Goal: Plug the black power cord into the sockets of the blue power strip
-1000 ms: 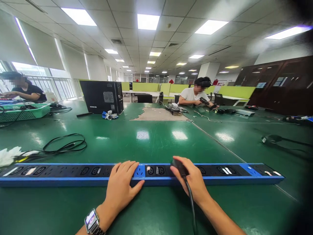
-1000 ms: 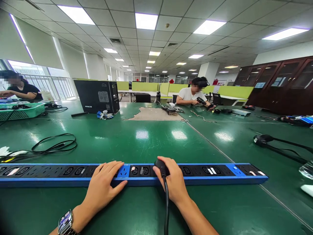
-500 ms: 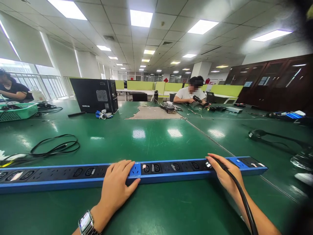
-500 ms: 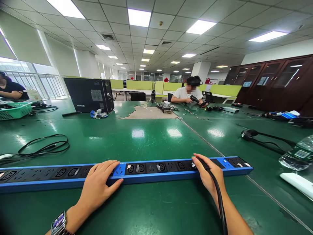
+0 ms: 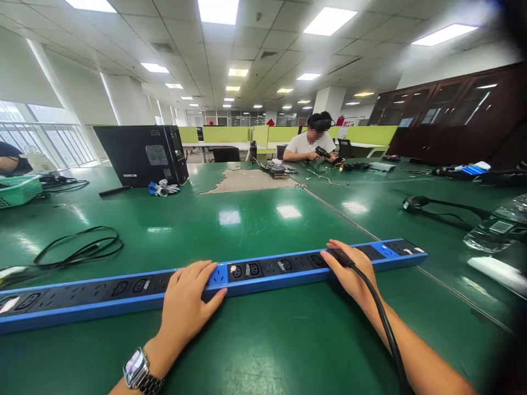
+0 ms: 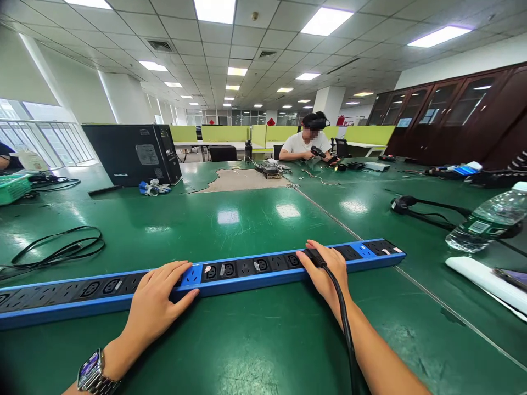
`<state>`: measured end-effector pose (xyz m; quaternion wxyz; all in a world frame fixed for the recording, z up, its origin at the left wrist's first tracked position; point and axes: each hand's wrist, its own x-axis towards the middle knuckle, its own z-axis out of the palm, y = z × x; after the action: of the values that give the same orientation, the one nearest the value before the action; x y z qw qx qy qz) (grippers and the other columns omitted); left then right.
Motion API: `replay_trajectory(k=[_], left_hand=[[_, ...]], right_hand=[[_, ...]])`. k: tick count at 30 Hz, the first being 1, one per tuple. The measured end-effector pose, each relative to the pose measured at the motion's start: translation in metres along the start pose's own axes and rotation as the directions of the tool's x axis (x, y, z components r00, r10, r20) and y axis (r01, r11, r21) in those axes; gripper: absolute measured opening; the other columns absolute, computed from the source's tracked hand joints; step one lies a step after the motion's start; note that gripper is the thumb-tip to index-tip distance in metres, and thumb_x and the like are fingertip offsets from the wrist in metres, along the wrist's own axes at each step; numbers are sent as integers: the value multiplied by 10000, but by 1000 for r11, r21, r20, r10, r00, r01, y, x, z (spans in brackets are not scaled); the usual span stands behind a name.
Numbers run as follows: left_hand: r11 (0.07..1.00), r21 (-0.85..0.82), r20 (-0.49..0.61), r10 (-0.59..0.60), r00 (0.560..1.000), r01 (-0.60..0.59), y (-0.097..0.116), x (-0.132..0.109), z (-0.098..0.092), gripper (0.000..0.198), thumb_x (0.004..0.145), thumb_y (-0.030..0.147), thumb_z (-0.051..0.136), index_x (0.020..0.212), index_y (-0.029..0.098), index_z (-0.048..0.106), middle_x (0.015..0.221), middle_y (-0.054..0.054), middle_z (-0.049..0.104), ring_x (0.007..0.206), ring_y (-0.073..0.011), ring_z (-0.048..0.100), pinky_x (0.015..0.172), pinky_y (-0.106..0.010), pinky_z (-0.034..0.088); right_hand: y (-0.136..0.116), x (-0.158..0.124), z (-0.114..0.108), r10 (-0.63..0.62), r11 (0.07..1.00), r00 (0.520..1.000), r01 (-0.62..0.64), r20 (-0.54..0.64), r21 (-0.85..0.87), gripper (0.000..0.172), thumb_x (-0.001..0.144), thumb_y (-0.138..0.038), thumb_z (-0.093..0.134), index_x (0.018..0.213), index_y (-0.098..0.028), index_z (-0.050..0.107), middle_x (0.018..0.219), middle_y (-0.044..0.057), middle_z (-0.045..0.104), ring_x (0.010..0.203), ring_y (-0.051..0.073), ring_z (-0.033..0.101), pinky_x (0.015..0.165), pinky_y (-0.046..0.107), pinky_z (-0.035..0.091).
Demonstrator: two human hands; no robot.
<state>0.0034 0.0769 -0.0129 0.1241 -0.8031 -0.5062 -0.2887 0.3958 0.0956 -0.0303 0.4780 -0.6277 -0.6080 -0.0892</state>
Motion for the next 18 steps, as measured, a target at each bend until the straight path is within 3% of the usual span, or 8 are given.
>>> replay_trajectory(k=[2,6,8,11,13,15,17,18], left_hand=[[1000,5,1,-3,1000,3,0,0,0,406,860,423,586,1208,213,588,1217,-75,662,1122,-287,597,952,-454,409],[1000,6,-6,4,1000,-4,0,0,0,404,859,430,584,1206,222,587,1212,-74,664,1107,-285,603,945,-448,408],[1000,5,-10,4,1000,-4,0,-1,0,408,858,427,585,1212,226,582,1209,-71,666,1104,-284,603,942,-445,407],[1000,5,-17,1,1000,-1,1,0,1,411,856,421,588,1218,227,575,1203,-71,666,1101,-282,602,940,-442,404],[1000,3,-18,-3,1000,3,2,0,0,412,847,413,598,1212,222,574,1199,-73,665,1095,-280,601,938,-442,402],[1000,-1,-20,-6,1000,6,2,0,0,415,838,401,607,1210,219,572,1195,-74,665,1089,-278,602,936,-443,403],[1000,-6,-23,-7,1000,7,3,0,-1,416,839,397,609,1212,220,569,1191,-73,666,1086,-276,601,935,-442,405],[1000,-8,-25,-6,1000,5,2,0,-1,416,840,400,609,1214,221,568,1191,-73,666,1086,-275,600,934,-442,406]], right_hand=[[0,-1,3,0,1000,999,-1,-33,-28,481,785,-639,573,959,-211,706,983,98,738,961,289,661,932,469,455],[-1,2,2,12,999,1000,-13,19,50,414,769,-623,609,824,-228,722,914,72,745,943,281,652,928,457,444],[-3,4,1,104,984,994,-98,-32,152,393,743,-607,648,800,-226,720,874,62,741,904,271,652,907,444,448],[-15,3,0,373,876,897,-256,-239,408,394,755,-571,657,879,-201,708,864,56,723,830,233,649,801,381,483],[-33,-1,3,446,832,851,-279,-278,479,404,756,-546,673,952,-193,702,878,52,713,790,210,639,737,346,484],[-59,-8,9,352,883,915,-255,-195,394,426,731,-537,707,1000,-207,704,897,48,712,777,205,628,723,341,472],[-89,-14,20,138,932,990,-115,-41,343,345,791,-532,655,930,-222,710,893,47,714,800,208,630,751,347,463],[-104,-16,27,25,950,999,-35,38,309,310,818,-527,632,873,-232,709,852,38,711,807,209,624,778,355,449]])
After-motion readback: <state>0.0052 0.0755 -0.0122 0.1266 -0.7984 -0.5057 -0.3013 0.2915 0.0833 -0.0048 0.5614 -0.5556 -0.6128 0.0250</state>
